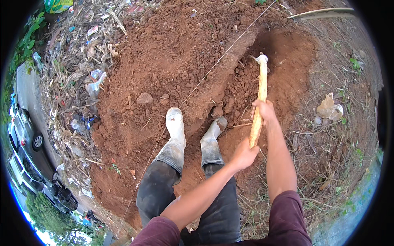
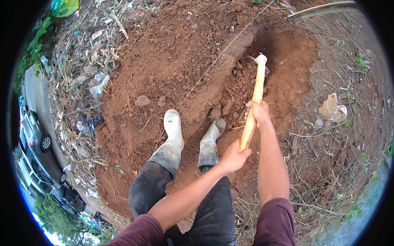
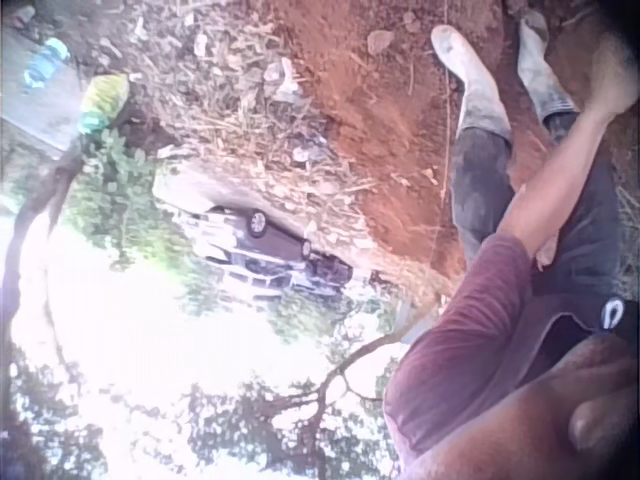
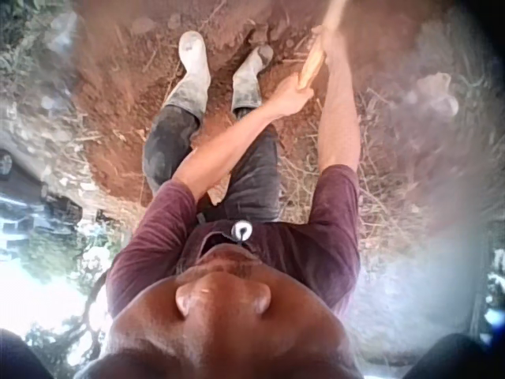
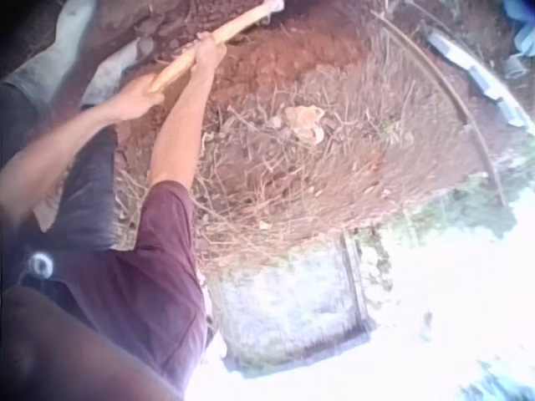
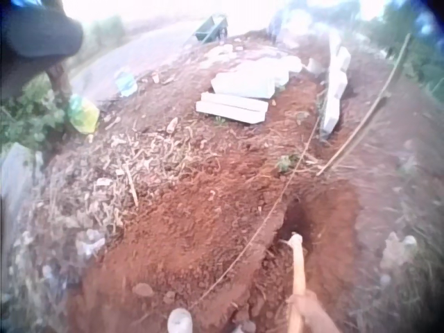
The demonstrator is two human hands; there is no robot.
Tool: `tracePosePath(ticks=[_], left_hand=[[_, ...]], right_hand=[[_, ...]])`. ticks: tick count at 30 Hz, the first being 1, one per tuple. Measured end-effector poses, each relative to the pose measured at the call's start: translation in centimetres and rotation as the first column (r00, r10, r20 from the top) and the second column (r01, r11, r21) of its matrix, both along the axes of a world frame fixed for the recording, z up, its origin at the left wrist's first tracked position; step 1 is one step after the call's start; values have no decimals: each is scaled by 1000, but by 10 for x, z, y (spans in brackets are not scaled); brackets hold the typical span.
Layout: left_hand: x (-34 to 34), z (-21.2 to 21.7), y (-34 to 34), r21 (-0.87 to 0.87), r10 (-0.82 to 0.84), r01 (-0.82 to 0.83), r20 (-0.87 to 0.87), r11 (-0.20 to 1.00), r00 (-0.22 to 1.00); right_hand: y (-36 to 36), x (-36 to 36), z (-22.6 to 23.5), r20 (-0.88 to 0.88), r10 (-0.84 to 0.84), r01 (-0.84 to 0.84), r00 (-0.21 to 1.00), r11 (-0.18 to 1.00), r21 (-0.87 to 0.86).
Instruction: The person uses a hoe to dig a narrow trench in the ground, repeatedly striking the soil and pulling it back to deepen the furrow. The person works along a straight line marked by a string, clearing the excavated earth to the side.
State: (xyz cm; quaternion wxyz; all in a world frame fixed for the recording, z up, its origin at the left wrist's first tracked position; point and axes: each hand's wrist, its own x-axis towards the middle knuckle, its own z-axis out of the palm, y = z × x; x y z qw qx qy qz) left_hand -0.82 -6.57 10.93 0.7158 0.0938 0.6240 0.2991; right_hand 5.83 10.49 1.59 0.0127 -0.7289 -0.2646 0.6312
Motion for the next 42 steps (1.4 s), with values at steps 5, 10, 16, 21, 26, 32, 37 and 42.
tracePosePath(ticks=[5,10,16,21,26,32,37,42], left_hand=[[-24,17,95,-123,170,-138,307,983,936],[2,19,131,-72,108,-93,245,993,964],[1,16,70,-3,-32,33,125,999,992],[8,-2,37,53,42,-47,86,997,995],[-15,18,120,-129,159,-128,276,983,948],[-1,10,-94,4,-71,72,-53,997,996],[0,66,-122,-120,-46,62,133,991,990],[-5,92,-124,-49,-133,132,-20,990,991]], right_hand=[[71,-12,-11,63,161,-160,985,987,-24],[107,23,-27,19,275,-276,961,961,27],[54,10,5,91,260,-263,961,965,21],[31,4,-9,94,237,-243,967,969,54],[91,-5,-4,90,241,-245,966,969,36],[-98,-7,25,136,0,-25,991,982,186],[-128,0,74,112,-10,-11,994,984,180],[-133,5,92,44,-145,139,988,982,126]])
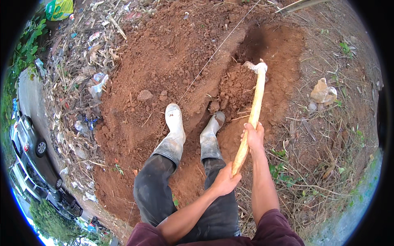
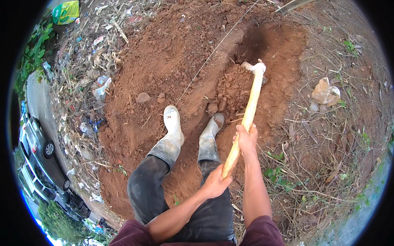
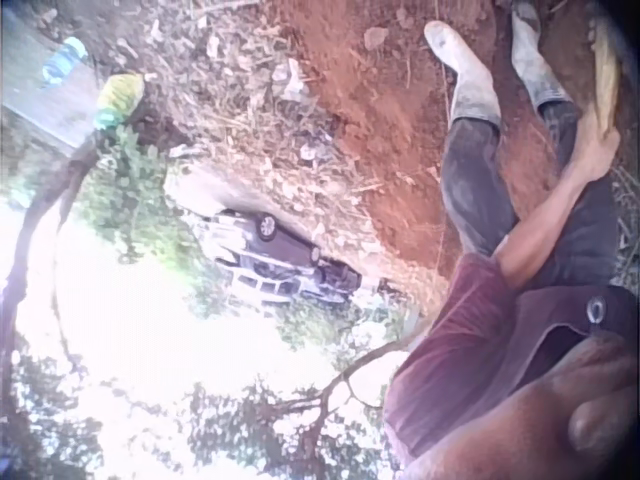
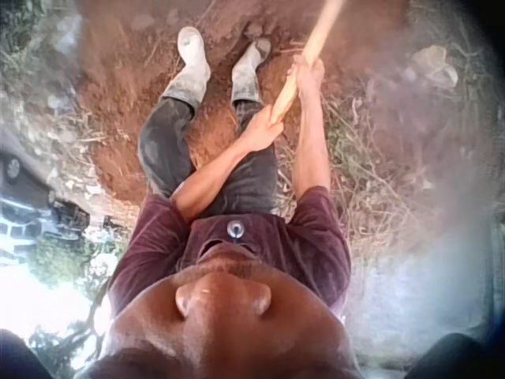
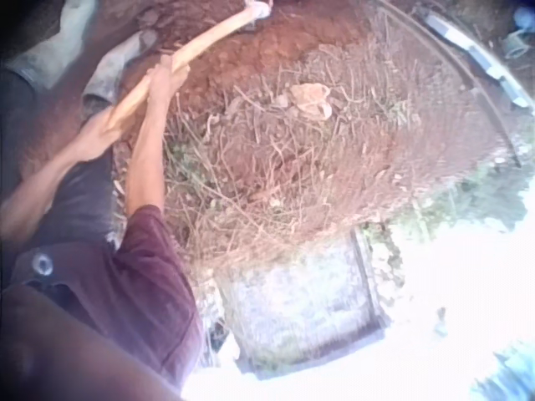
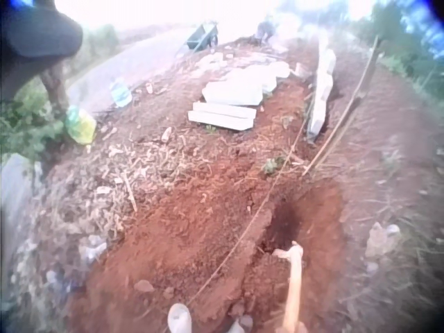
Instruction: The person uses a hoe to dig a narrow trench in the ground, repeatedly striking the soil and pulling it back to deepen the furrow. The person works along a straight line marked by a string, clearing the excavated earth to the side.
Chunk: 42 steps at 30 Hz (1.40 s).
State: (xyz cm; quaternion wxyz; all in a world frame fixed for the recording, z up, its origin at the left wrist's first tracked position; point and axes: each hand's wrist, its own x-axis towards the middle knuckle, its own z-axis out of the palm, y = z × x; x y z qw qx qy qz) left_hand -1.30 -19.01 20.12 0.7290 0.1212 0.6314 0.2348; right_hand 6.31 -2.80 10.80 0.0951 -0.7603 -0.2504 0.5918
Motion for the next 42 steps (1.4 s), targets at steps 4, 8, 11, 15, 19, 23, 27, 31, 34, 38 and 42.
tracePosePath(ticks=[4,8,11,15,19,23,27,31,34,38,42], left_hand=[[-19,32,71,-70,-144,148,61,986,988],[-69,66,79,15,-259,261,-70,965,963],[-143,115,35,-47,-341,339,-42,940,939],[-255,176,-76,-309,-546,482,-170,820,820],[-275,188,-144,-328,-664,578,-328,747,672],[-253,151,-89,-304,-653,580,-422,756,629],[-185,52,60,131,-451,545,-423,828,786],[-66,-67,170,347,-227,359,-366,867,903],[-6,-115,221,337,-93,178,-254,924,963],[29,-170,194,88,95,-103,93,991,991],[37,-158,155,-181,227,-179,300,967,927]], right_hand=[[42,18,9,-58,-94,94,994,996,4],[48,-24,38,-113,-187,180,976,982,-63],[1,-68,85,-395,-335,273,855,940,-207],[-94,-162,115,-513,-512,331,689,852,-406],[-169,-195,131,-450,-519,329,727,838,-436],[-82,-184,131,-509,-474,422,719,879,-223],[72,-121,68,-289,-313,373,905,910,181],[198,-46,2,82,-2,-24,997,947,320],[215,-9,-59,358,250,-335,900,920,202],[183,1,-114,468,537,-559,702,823,-104],[130,29,-119,428,410,-429,806,902,-56]])
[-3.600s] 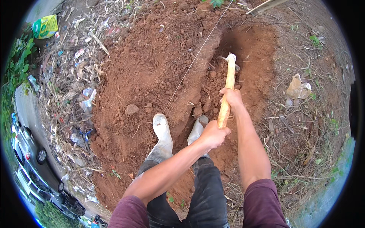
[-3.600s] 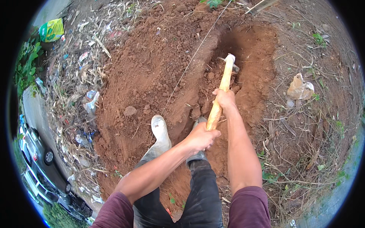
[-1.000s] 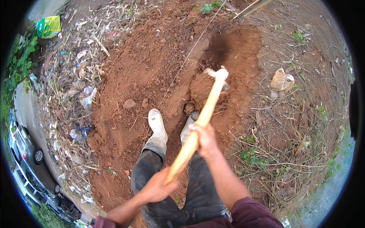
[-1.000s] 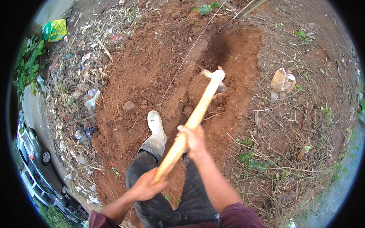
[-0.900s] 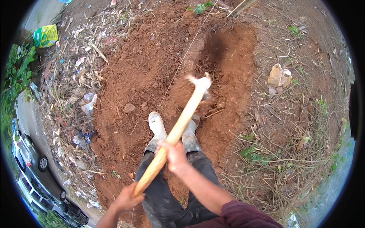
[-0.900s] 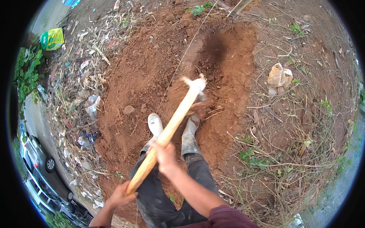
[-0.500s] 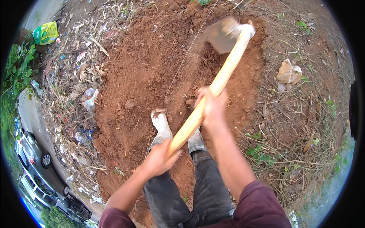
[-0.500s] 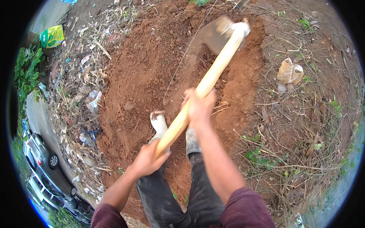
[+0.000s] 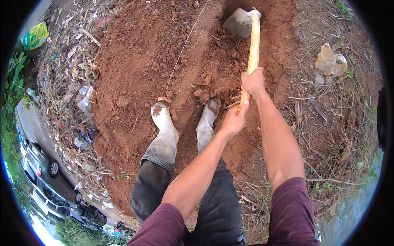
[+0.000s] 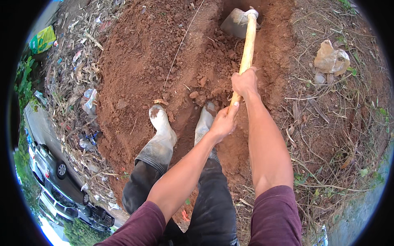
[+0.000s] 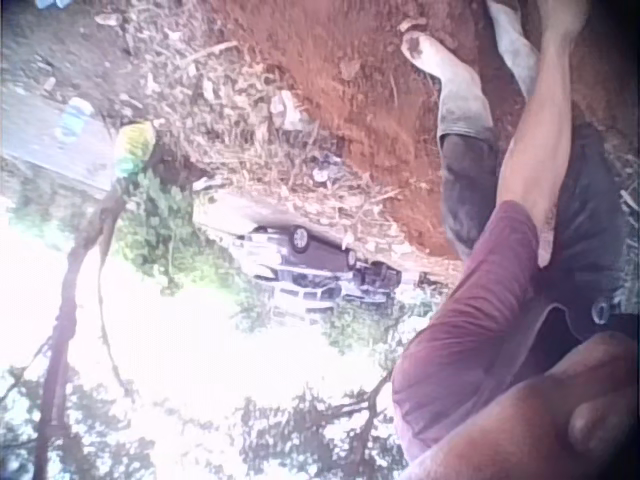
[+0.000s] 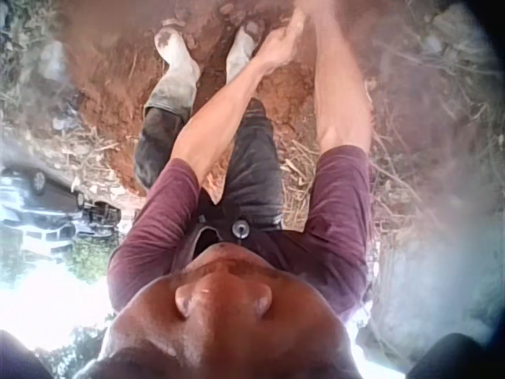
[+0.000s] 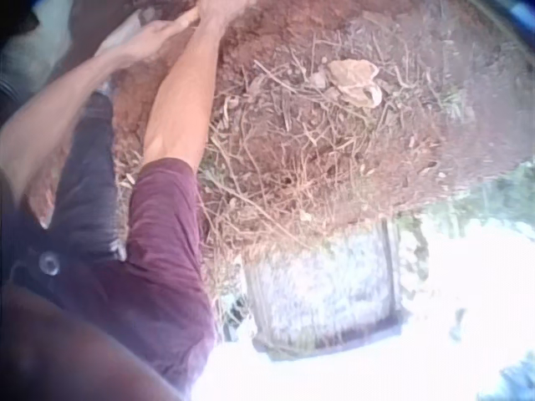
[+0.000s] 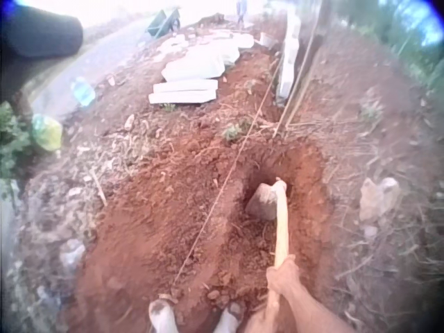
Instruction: The person uses a hoe to dig a narrow trench in the ground, repeatedly striking the soil and pulling it back to deepen the furrow. The person works along a straight line marked by a string, clearing the excavated earth to the side.
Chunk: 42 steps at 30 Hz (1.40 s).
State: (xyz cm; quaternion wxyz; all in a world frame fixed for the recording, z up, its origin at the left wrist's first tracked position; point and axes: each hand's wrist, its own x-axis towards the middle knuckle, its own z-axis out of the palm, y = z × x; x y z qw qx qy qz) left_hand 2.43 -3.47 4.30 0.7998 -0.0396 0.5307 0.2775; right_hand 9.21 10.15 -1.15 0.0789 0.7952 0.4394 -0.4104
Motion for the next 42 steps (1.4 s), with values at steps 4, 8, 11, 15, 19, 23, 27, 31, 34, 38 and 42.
tracePosePath(ticks=[4,8,11,15,19,23,27,31,34,38,42], left_hand=[[5,39,-14,-172,343,-316,163,933,925],[-14,74,-36,-266,411,-357,189,896,892],[-25,97,-54,-307,410,-349,158,885,898],[-26,123,-77,-334,340,-282,129,900,932],[-42,147,-62,-307,333,-290,98,906,938],[-95,175,-46,-281,274,-233,115,931,955],[-164,220,-68,-145,110,-78,223,986,969],[-282,287,-163,-177,-113,140,155,974,982],[-337,296,-247,-197,-568,534,-348,822,746],[-344,279,-299,-183,-607,615,-518,767,602],[-313,235,-232,-85,-550,649,-620,756,559]], right_hand=[[6,-35,37,50,370,-364,928,926,-105],[-16,-49,69,18,366,-359,930,920,-156],[-41,-59,79,10,362,-353,932,914,-199],[-61,-47,100,-56,260,-265,964,931,-252],[-61,-66,123,-76,180,-195,981,940,-281],[-58,-78,127,-401,-261,146,878,944,-296],[-76,-84,132,-575,-634,458,516,772,-440],[-139,-183,168,-518,-775,581,362,622,-525],[-216,-234,196,-567,-765,527,305,631,-569],[-260,-244,197,-594,-783,458,182,603,-654],[-180,-224,195,-699,-642,556,314,721,-413]])
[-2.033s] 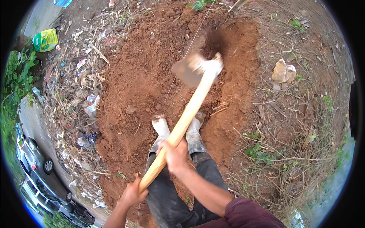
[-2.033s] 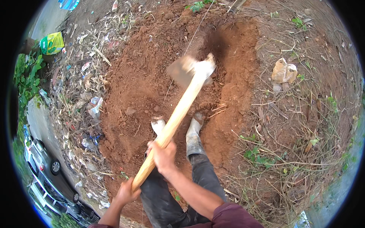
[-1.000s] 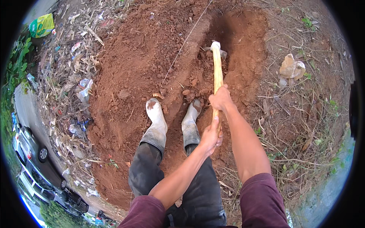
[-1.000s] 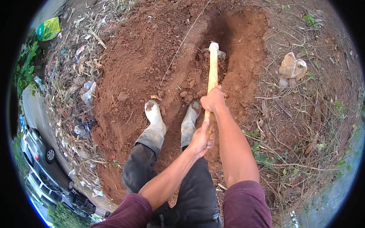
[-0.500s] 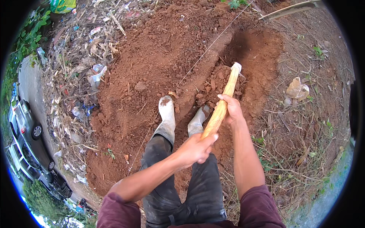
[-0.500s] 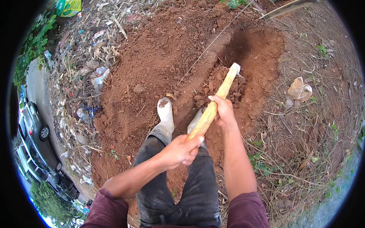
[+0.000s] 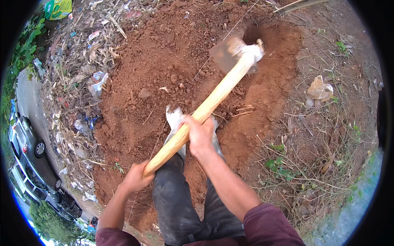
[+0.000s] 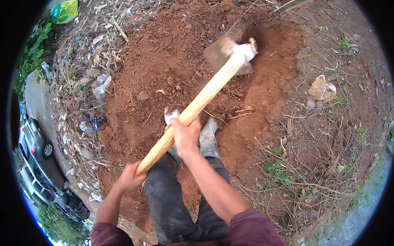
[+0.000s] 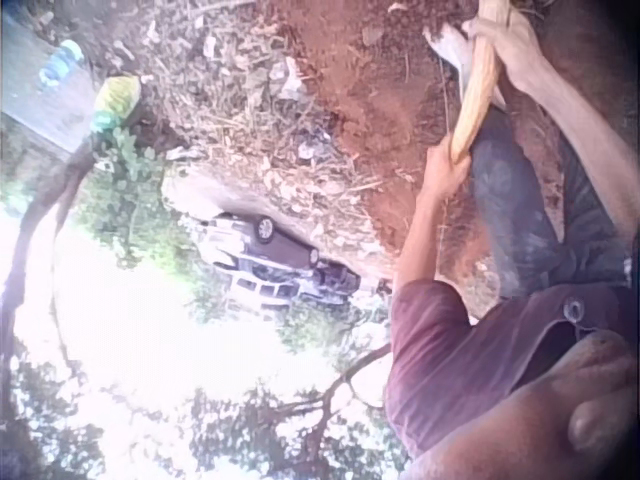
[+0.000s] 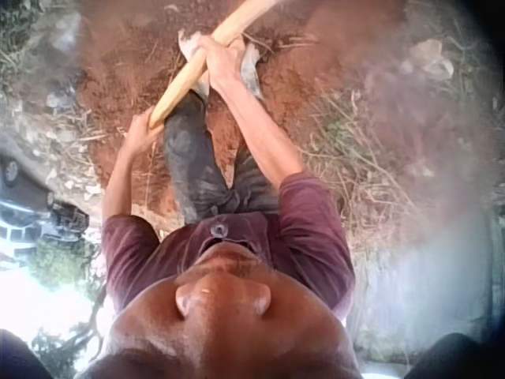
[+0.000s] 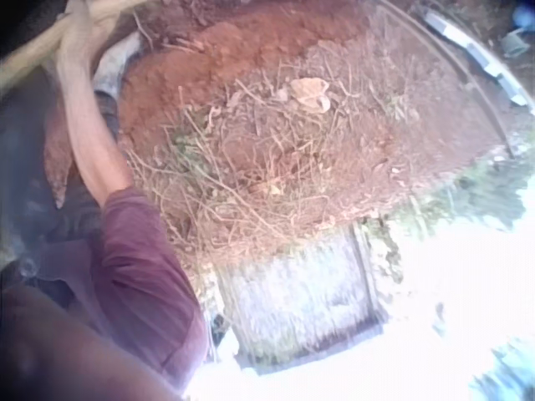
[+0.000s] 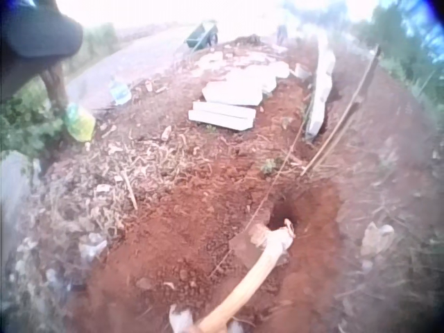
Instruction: The person uses a hoe to dig a narrow trench in the ground, repeatedly striking the soil and pulling it back to deepen the furrow. The person works along a straight line marked by a string, clearing the excavated earth to the side.
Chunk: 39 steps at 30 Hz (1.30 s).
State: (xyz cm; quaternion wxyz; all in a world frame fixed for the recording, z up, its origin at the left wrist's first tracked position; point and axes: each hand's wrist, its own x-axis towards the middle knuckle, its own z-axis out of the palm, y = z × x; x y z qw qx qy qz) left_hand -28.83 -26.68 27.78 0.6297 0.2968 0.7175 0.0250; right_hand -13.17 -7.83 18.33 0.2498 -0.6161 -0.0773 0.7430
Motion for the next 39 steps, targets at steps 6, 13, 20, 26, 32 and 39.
tracePosePath(ticks=[6,13,20,26,32,39], left_hand=[[133,-124,201,324,-37,-37,220,945,975],[287,-234,281,-92,515,-551,508,830,691],[300,-191,186,-420,762,-644,457,639,458],[307,-121,143,-577,873,-660,383,481,302],[279,-92,164,-519,858,-685,357,511,369],[183,-21,190,-547,788,-567,452,616,419]], right_hand=[[208,99,-58,543,76,-235,837,944,230],[217,180,-167,797,479,-689,368,716,-112],[124,188,-150,669,668,-732,325,626,-270],[71,191,-105,633,759,-812,151,460,-358],[88,164,-73,570,726,-739,385,612,-281],[96,137,-31,252,451,-428,856,893,-141]])
